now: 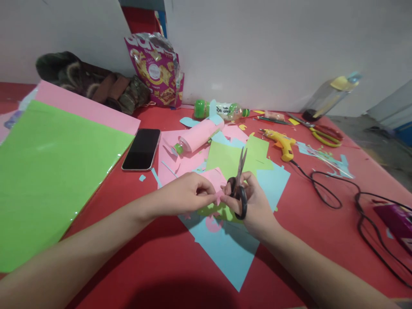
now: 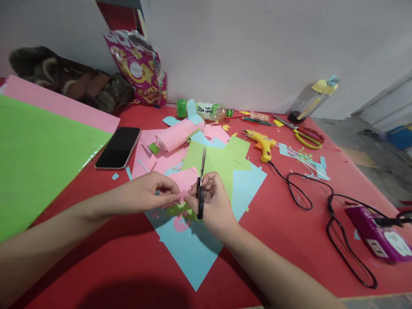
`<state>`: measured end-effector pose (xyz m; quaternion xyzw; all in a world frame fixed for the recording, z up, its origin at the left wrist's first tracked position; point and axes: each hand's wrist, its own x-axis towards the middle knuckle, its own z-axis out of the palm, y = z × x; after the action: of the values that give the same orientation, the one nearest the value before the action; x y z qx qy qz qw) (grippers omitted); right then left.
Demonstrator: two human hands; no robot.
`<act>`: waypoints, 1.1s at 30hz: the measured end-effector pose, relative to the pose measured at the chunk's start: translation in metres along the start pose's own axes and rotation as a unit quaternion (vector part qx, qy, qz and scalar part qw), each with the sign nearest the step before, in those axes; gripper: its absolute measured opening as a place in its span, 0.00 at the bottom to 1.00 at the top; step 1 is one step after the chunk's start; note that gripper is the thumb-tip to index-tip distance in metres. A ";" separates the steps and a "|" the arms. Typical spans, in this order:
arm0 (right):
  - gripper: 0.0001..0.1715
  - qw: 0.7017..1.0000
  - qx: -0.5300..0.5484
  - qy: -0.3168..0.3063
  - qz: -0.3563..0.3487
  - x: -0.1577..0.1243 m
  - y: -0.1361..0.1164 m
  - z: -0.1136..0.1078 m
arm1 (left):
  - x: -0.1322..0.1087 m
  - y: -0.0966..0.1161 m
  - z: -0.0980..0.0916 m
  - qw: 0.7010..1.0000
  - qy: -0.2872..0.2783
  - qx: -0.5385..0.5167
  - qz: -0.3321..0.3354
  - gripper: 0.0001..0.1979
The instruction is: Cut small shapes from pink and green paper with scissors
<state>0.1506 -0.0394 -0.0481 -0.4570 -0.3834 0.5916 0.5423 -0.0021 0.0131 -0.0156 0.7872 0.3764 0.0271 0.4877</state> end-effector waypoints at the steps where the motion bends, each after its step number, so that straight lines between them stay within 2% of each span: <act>1: 0.23 1.000 -0.004 0.002 -0.001 0.000 0.000 0.000 | 0.000 0.000 0.000 1.000 0.000 -0.001 0.000 0.14; 13: 0.23 1.000 -0.015 0.013 -0.007 0.001 -0.001 0.000 | -0.001 -0.002 -0.002 1.000 -0.012 -0.016 -0.005 0.12; 20: 0.22 1.000 -0.006 0.020 -0.014 0.001 -0.001 0.000 | -0.001 0.000 0.003 0.999 -0.020 -0.041 -0.001 0.17; 26: 0.24 1.000 0.004 0.020 -0.016 0.001 0.000 0.000 | -0.001 0.003 0.007 0.999 0.015 -0.045 -0.001 0.18; 33: 0.20 0.999 0.003 0.030 -0.017 0.000 -0.002 0.000 | 0.002 0.000 0.007 0.998 0.047 -0.049 -0.004 0.19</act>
<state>0.1514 -0.0390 -0.0467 -0.4663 -0.3728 0.5699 0.5647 0.0020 0.0089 -0.0196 0.7587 0.4002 0.0811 0.5077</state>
